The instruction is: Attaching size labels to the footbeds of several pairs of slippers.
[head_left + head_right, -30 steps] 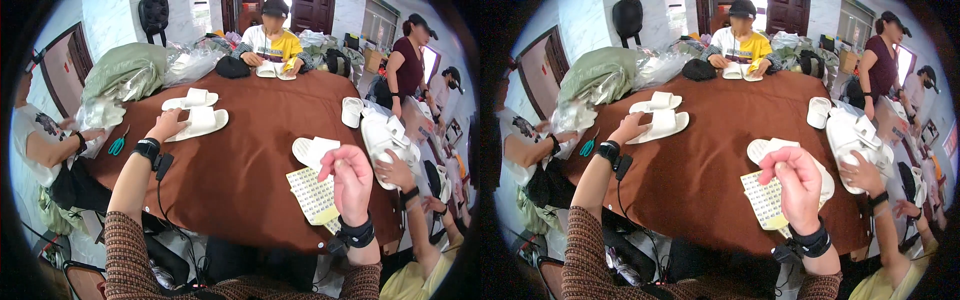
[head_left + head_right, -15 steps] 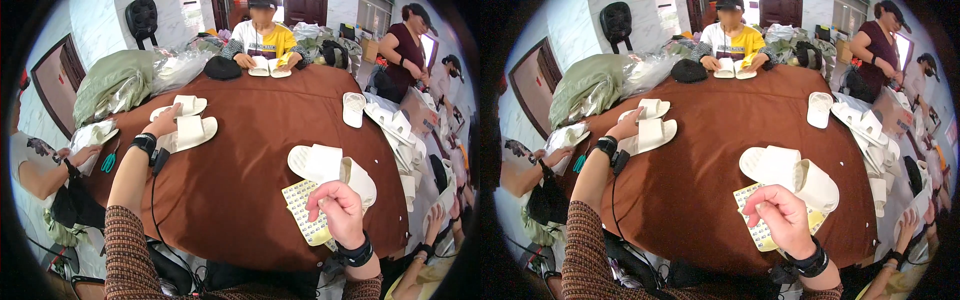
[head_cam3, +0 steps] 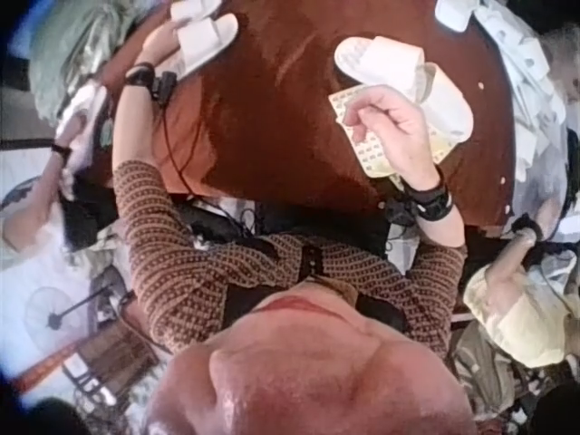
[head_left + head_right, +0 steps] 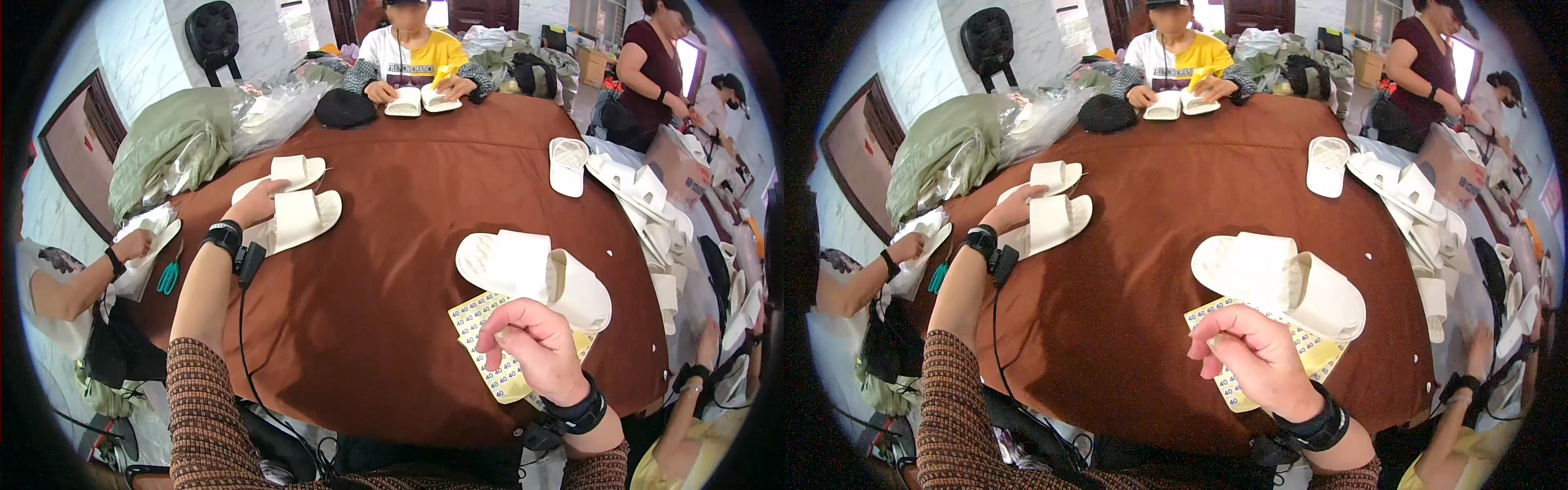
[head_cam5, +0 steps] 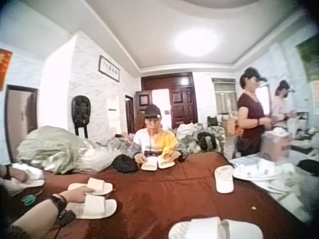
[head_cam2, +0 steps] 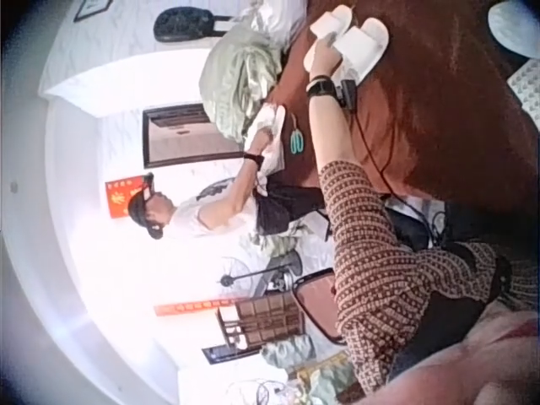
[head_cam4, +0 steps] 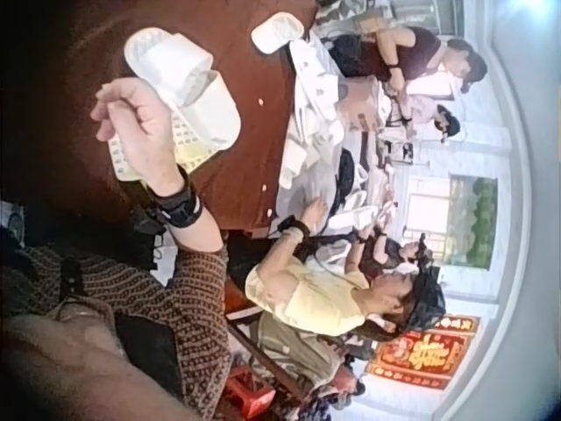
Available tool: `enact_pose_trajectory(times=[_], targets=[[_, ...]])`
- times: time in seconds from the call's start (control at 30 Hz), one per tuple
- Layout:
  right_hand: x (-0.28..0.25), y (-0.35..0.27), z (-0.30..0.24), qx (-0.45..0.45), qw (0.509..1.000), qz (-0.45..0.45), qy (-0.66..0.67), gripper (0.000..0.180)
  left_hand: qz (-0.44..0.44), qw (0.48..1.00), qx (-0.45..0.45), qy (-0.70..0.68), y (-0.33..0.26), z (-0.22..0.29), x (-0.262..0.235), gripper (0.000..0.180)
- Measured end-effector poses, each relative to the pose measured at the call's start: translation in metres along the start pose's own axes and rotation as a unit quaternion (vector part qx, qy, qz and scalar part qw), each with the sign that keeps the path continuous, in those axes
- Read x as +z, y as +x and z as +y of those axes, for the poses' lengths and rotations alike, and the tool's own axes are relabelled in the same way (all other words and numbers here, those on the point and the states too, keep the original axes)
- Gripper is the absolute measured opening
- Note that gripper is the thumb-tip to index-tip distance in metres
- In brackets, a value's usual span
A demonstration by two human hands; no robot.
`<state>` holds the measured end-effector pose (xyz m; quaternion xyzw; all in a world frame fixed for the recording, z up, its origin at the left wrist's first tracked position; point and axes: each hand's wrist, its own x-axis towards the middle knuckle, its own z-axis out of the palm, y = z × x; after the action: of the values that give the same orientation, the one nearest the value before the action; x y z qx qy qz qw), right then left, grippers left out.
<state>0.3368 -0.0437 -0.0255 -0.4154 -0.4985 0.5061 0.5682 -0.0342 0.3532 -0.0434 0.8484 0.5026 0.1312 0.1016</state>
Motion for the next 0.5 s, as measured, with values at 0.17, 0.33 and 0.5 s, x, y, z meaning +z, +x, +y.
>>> enact_pose_trajectory(times=[0.17,0.33,0.5], targets=[[-0.003,0.002,0.001,-0.003,1.000,-0.008,-0.001,0.017,-0.059,0.993,0.030,-0.101,0.004,0.007,0.005,0.034],[-0.003,0.003,0.002,0.002,1.000,-0.007,-0.021,0.017,-0.073,0.990,0.007,-0.118,0.000,0.037,0.010,0.026],[-0.002,0.004,0.001,0.004,1.000,0.002,-0.005,0.016,-0.072,0.994,0.048,-0.070,-0.010,0.067,0.011,0.026]])
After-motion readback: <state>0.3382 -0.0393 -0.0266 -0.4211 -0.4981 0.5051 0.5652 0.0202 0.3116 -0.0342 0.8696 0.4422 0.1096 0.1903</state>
